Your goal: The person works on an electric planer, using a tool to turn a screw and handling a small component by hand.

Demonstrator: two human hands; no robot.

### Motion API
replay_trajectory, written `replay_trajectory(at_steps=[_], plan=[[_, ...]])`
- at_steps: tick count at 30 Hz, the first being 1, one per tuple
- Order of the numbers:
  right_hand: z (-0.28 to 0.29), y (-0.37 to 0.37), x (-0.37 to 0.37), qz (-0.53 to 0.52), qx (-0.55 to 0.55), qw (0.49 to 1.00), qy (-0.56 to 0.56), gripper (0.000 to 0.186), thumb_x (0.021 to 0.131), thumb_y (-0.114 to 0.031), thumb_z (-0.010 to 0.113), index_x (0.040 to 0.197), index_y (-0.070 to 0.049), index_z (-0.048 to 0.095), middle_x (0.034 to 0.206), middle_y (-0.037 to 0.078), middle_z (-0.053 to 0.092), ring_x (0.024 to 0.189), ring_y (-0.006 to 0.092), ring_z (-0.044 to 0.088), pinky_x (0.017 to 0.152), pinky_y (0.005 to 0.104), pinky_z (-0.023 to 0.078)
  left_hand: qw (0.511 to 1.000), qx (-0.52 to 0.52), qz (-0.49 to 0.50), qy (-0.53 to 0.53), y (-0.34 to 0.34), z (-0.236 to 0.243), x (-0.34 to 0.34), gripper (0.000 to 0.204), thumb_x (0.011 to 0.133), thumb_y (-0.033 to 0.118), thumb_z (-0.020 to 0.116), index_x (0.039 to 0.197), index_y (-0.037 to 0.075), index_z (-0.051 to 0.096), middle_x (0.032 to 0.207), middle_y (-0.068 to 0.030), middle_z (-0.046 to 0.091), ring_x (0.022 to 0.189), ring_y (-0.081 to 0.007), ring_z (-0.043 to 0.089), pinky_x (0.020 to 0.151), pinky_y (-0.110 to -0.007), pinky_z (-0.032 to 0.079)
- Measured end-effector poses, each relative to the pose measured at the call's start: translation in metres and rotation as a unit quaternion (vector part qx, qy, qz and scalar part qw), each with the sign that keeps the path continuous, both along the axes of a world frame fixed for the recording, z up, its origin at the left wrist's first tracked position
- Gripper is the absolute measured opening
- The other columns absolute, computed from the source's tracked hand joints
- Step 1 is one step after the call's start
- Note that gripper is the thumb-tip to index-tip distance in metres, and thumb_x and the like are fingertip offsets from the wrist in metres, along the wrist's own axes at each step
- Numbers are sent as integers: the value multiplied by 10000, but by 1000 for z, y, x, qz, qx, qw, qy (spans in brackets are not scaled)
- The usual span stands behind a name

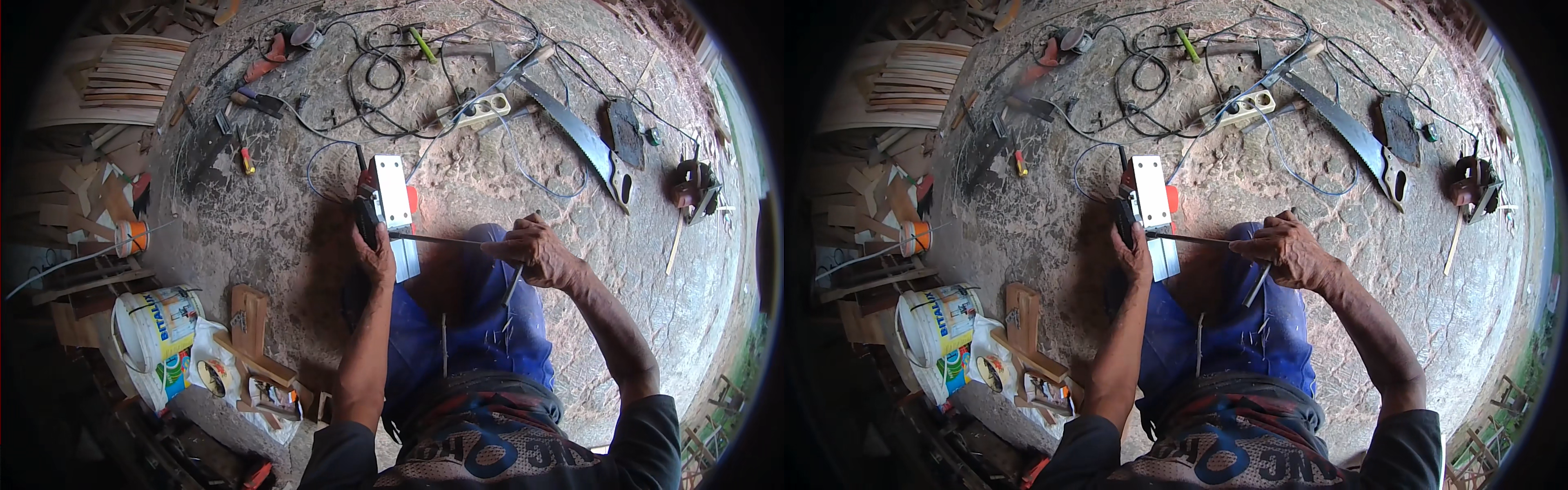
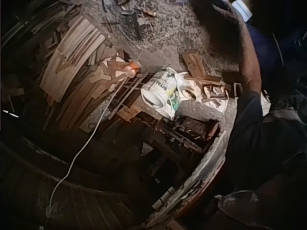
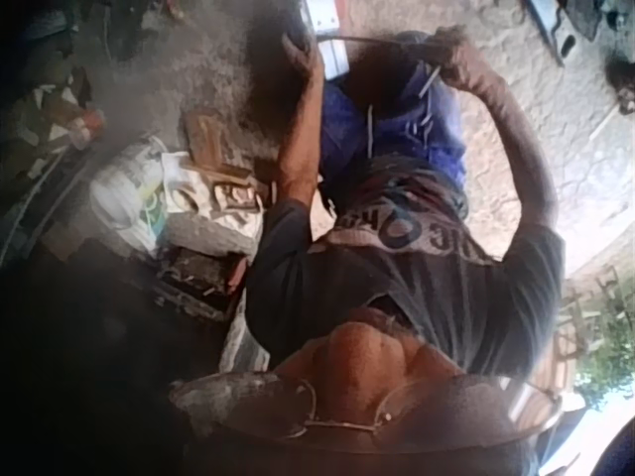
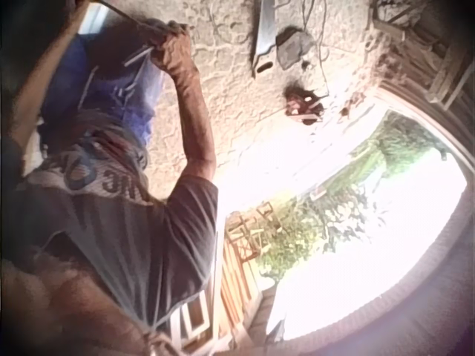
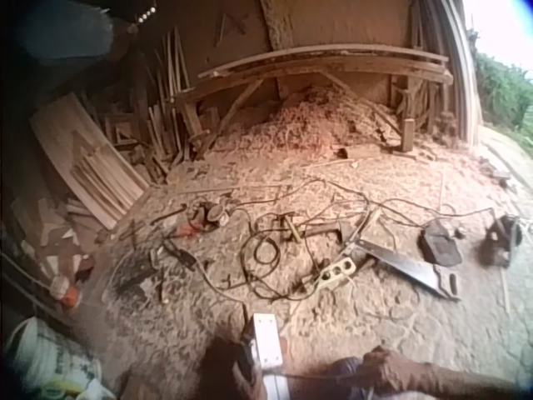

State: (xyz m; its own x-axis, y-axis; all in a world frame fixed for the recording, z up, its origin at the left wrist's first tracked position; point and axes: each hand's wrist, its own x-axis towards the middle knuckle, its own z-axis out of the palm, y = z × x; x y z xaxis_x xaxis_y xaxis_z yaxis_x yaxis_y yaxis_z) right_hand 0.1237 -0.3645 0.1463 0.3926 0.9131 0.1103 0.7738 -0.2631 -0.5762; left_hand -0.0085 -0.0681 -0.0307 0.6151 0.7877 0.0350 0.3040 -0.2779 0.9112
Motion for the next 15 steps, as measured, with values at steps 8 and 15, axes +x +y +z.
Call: replay_trajectory(at_steps=[8, 15], plan=[[-11, -5, 4, -4, -1, 999, 38, 317, 849, -187, 677, 1164, -154, 684, 788, 40, 635, 779, 239, 559, 779, 390, 437, 999, -34, -5, -8, -8, 26, 4, 666, 956, 395, 603, 1403, -40, 370, 1271, -220, 511, 1126, -277, 548, 933, -374, 473], [-10, -7, 1, -3, -12, 1000, 27, 412, 793, -132, 681, 1204, -150, 663, 782, 26, 613, 790, 226, 553, 787, 380, 431, 1000, -21, -5, 0, -3, 11, 2, 687, 943, 415, 610, 1420, -17, 371, 1307, -237, 509, 1167, -323, 544, 962, -400, 459]])
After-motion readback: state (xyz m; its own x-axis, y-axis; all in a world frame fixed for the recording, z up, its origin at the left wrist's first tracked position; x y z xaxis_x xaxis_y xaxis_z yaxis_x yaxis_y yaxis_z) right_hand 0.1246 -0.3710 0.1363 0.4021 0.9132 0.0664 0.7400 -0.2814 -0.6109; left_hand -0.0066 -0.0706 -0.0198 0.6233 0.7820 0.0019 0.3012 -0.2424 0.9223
